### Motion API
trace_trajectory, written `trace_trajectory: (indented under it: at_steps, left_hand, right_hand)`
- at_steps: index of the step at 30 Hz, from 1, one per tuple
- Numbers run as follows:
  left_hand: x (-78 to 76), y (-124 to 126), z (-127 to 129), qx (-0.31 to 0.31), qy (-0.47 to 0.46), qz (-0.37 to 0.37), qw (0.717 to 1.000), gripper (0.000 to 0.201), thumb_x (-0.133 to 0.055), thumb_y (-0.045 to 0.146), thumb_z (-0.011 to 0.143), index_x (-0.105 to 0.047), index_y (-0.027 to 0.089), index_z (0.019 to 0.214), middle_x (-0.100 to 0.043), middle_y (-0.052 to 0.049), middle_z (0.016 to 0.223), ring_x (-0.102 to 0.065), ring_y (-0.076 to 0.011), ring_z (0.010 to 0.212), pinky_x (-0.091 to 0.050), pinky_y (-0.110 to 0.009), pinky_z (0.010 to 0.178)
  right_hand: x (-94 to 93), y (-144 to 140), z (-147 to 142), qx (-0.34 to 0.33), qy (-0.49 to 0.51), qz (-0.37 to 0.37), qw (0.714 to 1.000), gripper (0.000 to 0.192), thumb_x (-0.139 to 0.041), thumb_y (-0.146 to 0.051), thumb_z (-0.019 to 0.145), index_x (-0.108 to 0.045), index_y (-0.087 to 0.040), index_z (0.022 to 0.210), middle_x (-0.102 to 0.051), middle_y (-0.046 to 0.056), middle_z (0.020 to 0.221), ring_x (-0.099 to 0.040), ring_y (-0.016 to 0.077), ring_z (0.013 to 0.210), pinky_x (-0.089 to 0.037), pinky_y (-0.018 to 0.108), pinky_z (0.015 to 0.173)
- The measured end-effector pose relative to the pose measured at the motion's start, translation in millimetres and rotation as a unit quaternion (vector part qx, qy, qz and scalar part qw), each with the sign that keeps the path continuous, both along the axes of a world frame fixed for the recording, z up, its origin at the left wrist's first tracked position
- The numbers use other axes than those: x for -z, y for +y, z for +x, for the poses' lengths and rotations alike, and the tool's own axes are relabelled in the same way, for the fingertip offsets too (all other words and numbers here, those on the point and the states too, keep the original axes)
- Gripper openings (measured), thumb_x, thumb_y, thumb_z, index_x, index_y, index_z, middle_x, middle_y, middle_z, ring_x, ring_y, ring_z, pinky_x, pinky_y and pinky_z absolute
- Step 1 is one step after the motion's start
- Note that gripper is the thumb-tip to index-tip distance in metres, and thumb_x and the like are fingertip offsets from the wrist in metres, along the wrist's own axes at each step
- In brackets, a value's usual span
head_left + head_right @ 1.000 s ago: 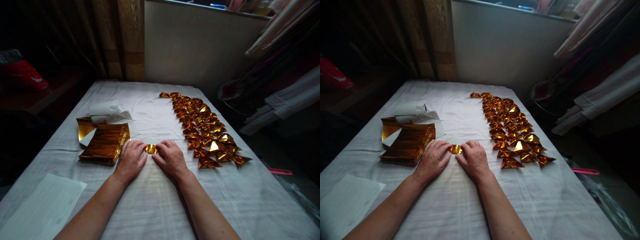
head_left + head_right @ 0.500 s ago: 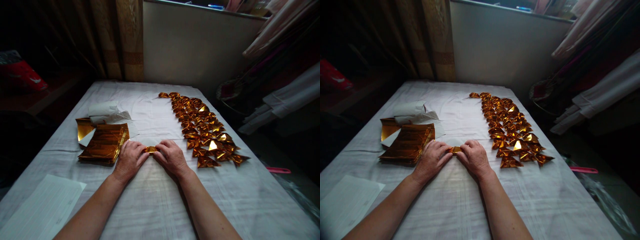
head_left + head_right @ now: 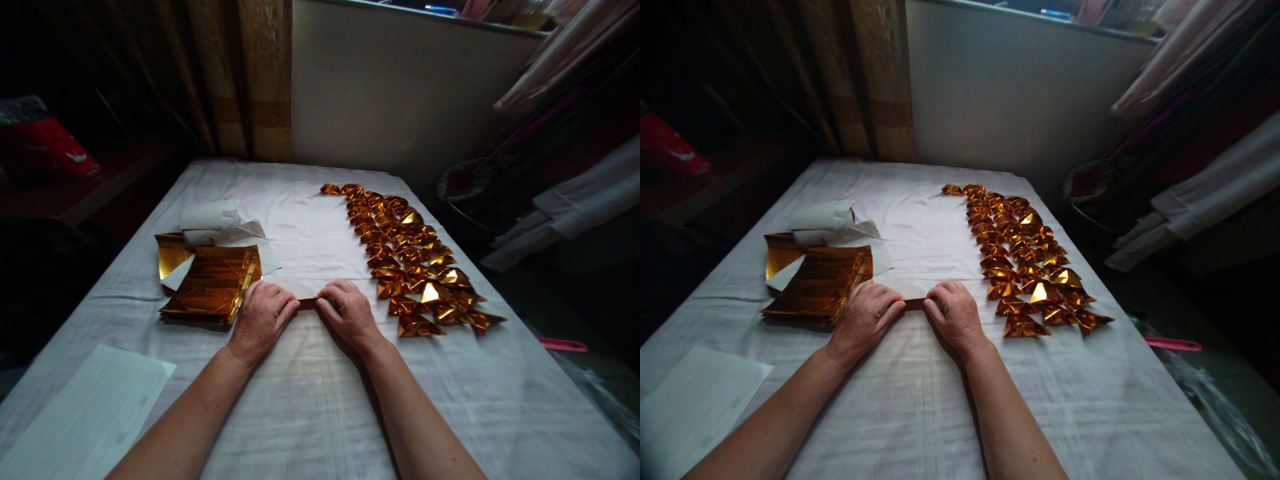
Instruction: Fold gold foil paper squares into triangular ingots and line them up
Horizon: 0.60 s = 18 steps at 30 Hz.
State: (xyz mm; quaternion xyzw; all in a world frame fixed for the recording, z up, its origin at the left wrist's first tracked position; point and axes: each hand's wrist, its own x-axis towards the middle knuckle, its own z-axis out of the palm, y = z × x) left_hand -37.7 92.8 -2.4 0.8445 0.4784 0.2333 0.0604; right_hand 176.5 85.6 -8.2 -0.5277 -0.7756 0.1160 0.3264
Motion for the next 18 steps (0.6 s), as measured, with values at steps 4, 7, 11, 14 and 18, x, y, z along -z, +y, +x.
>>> trace_trajectory:
  at_steps: [4,7,11,14,18]
  left_hand:
    - [2.3,0,-1,-0.008,-0.007,0.016,1.0,0.027,-0.048,0.034,0.098,-0.068,0.021,0.085,-0.068,-0.003,0.08,-0.057,-0.0206,0.083,-0.039,-0.041,0.094]
    - [3.2,0,0,-0.022,-0.019,0.031,0.999,0.021,-0.052,0.03,0.097,-0.068,0.021,0.088,-0.07,-0.003,0.082,-0.059,-0.0206,0.083,-0.039,-0.041,0.094]
    - [3.3,0,2,-0.044,-0.019,0.05,0.998,0.014,-0.056,0.028,0.095,-0.066,0.019,0.098,-0.072,-0.003,0.085,-0.061,-0.0221,0.084,-0.041,-0.04,0.091]
    - [3.6,0,3,-0.061,-0.003,0.058,0.996,0.014,-0.059,0.028,0.093,-0.065,0.019,0.101,-0.072,-0.004,0.085,-0.06,-0.0236,0.083,-0.041,-0.041,0.087]
    - [4.5,0,4,-0.073,0.011,0.061,0.995,0.015,-0.061,0.028,0.091,-0.065,0.019,0.103,-0.072,-0.004,0.085,-0.059,-0.0242,0.083,-0.04,-0.04,0.084]
  right_hand:
    - [-1.1,1,-3,0.021,-0.009,-0.009,1.0,0.019,-0.054,-0.029,0.094,-0.069,-0.023,0.083,-0.066,0.004,0.084,-0.06,0.019,0.084,-0.045,0.03,0.078]
    - [0.5,3,-5,0.044,-0.023,-0.016,0.999,0.023,-0.053,-0.031,0.096,-0.069,-0.024,0.081,-0.066,0.003,0.081,-0.059,0.0189,0.081,-0.043,0.03,0.075]
    - [4.3,5,-10,0.078,-0.043,-0.02,0.996,0.024,-0.053,-0.034,0.096,-0.068,-0.024,0.081,-0.067,0.003,0.081,-0.059,0.0193,0.08,-0.042,0.03,0.075]
    - [6.4,6,-12,0.089,-0.048,-0.02,0.995,0.022,-0.054,-0.034,0.096,-0.068,-0.024,0.082,-0.068,0.003,0.082,-0.059,0.0196,0.081,-0.042,0.03,0.076]
    - [6.5,6,-14,0.107,-0.043,-0.016,0.993,0.015,-0.057,-0.032,0.093,-0.067,-0.024,0.085,-0.069,0.003,0.085,-0.06,0.02,0.082,-0.042,0.03,0.076]
